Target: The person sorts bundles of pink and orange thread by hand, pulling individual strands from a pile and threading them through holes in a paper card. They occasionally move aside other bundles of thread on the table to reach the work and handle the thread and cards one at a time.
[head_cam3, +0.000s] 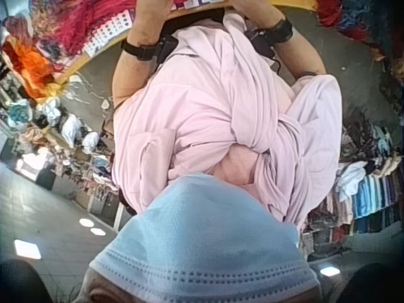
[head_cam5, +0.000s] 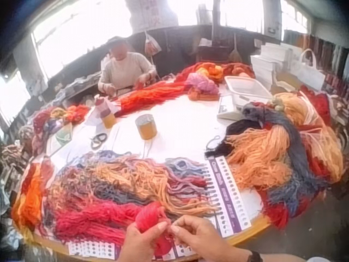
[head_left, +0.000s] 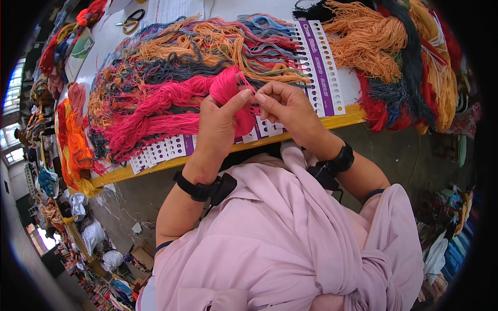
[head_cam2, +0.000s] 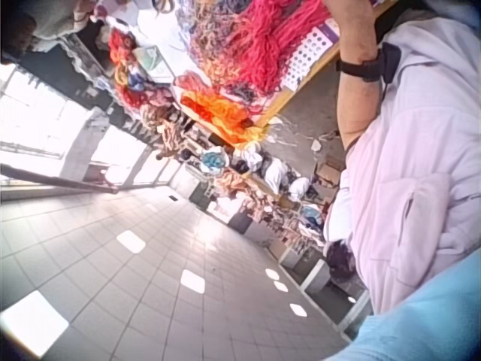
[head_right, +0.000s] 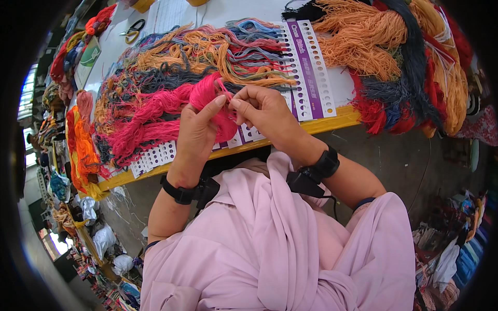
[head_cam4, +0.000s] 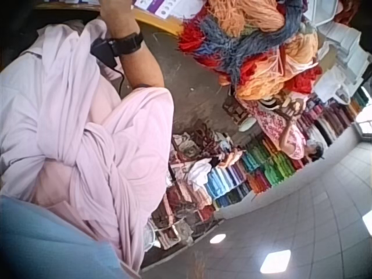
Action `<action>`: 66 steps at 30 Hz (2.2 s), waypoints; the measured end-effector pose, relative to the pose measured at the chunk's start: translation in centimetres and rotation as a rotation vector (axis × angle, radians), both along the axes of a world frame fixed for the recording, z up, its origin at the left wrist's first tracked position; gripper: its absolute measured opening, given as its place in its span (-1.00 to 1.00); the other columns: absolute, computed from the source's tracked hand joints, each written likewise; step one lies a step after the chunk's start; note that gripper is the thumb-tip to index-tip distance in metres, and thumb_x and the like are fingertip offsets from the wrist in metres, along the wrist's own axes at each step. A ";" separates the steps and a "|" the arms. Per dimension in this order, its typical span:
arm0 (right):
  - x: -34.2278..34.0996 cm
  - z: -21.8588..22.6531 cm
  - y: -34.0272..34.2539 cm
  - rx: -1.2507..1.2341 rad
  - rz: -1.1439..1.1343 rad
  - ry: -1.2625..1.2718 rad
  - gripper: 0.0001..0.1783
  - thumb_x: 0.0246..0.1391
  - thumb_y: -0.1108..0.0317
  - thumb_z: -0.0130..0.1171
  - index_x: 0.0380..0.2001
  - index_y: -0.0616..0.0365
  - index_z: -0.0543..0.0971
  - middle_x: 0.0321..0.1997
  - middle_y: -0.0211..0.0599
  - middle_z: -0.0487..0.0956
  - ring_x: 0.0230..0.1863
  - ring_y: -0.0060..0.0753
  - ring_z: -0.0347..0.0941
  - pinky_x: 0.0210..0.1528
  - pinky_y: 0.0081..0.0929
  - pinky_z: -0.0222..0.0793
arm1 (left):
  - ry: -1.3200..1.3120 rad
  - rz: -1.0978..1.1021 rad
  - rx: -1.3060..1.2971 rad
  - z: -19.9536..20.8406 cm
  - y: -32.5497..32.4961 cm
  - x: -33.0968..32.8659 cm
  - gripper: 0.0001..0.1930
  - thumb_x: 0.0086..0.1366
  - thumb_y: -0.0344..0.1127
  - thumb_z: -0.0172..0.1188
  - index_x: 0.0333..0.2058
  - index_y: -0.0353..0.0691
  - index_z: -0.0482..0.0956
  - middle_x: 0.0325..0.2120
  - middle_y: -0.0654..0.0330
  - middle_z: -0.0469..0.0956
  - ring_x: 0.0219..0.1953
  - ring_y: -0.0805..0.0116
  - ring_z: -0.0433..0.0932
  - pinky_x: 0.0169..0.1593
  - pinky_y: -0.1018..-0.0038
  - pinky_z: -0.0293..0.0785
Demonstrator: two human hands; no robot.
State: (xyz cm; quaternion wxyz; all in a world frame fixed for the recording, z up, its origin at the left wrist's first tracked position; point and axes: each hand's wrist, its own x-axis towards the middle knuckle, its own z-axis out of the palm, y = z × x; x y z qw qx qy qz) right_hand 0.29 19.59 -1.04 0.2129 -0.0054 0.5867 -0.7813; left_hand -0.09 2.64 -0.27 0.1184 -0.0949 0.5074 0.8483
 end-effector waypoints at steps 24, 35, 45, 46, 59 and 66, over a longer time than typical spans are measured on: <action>-0.1 6.6 25.6 0.756 -1.104 0.655 -0.82 0.07 0.46 0.02 -0.29 0.27 0.55 -0.31 -0.14 0.56 -0.27 -0.21 0.54 -0.17 -0.38 0.49 | 0.218 0.231 0.323 6.9 -25.8 -4.7 -0.89 0.29 -0.45 0.11 -0.23 -0.31 0.44 -0.61 0.37 0.21 -0.63 0.65 0.17 -0.57 0.68 0.08; -1.6 -2.3 8.7 0.276 0.039 0.271 -0.89 0.34 0.35 -0.03 -0.20 0.17 0.38 -0.52 -0.49 0.49 -0.49 -0.78 0.33 -0.46 -0.77 0.18 | -0.426 -0.441 -0.153 0.2 3.9 -2.7 -0.73 0.33 -0.42 0.09 -0.08 -0.51 0.45 -0.39 0.04 0.59 -0.41 0.45 0.58 -0.38 0.59 0.51; -0.4 -0.8 7.9 0.636 0.146 0.430 -0.94 0.21 0.46 0.07 -0.31 0.21 0.43 -0.60 -0.36 0.59 -0.56 -0.64 0.46 -0.46 -0.58 0.34 | 0.008 -0.433 -0.656 -3.2 5.5 -2.3 -0.85 0.10 -0.42 0.21 -0.61 -0.32 0.56 -0.70 0.26 0.50 -0.69 0.57 0.34 -0.58 0.58 0.21; -0.4 -0.6 8.1 0.729 0.160 0.438 -0.94 0.18 0.47 0.09 -0.34 0.22 0.44 -0.62 -0.34 0.59 -0.56 -0.60 0.49 -0.45 -0.54 0.36 | 0.011 -0.433 -0.656 -3.2 5.4 -2.4 -0.85 0.10 -0.42 0.21 -0.61 -0.32 0.56 -0.70 0.26 0.50 -0.69 0.57 0.34 -0.58 0.58 0.21; -3.5 -0.8 8.8 0.592 0.387 0.420 -0.93 0.13 0.46 0.13 -0.40 0.21 0.47 -0.67 -0.42 0.54 -0.60 -0.63 0.48 -0.52 -0.59 0.36 | -0.180 -0.438 -0.324 -2.1 5.0 -2.4 -0.92 0.19 -0.52 0.12 -0.43 -0.41 0.56 -0.57 0.18 0.57 -0.62 0.55 0.47 -0.57 0.64 0.29; -3.8 -0.7 8.5 0.675 0.426 0.453 -0.94 0.15 0.47 0.10 -0.39 0.22 0.47 -0.63 -0.39 0.55 -0.60 -0.62 0.48 -0.50 -0.54 0.40 | -0.026 -0.601 -0.788 -1.9 5.6 -3.0 -0.91 0.18 -0.50 0.13 -0.43 -0.39 0.60 -0.60 0.21 0.57 -0.63 0.54 0.48 -0.55 0.60 0.34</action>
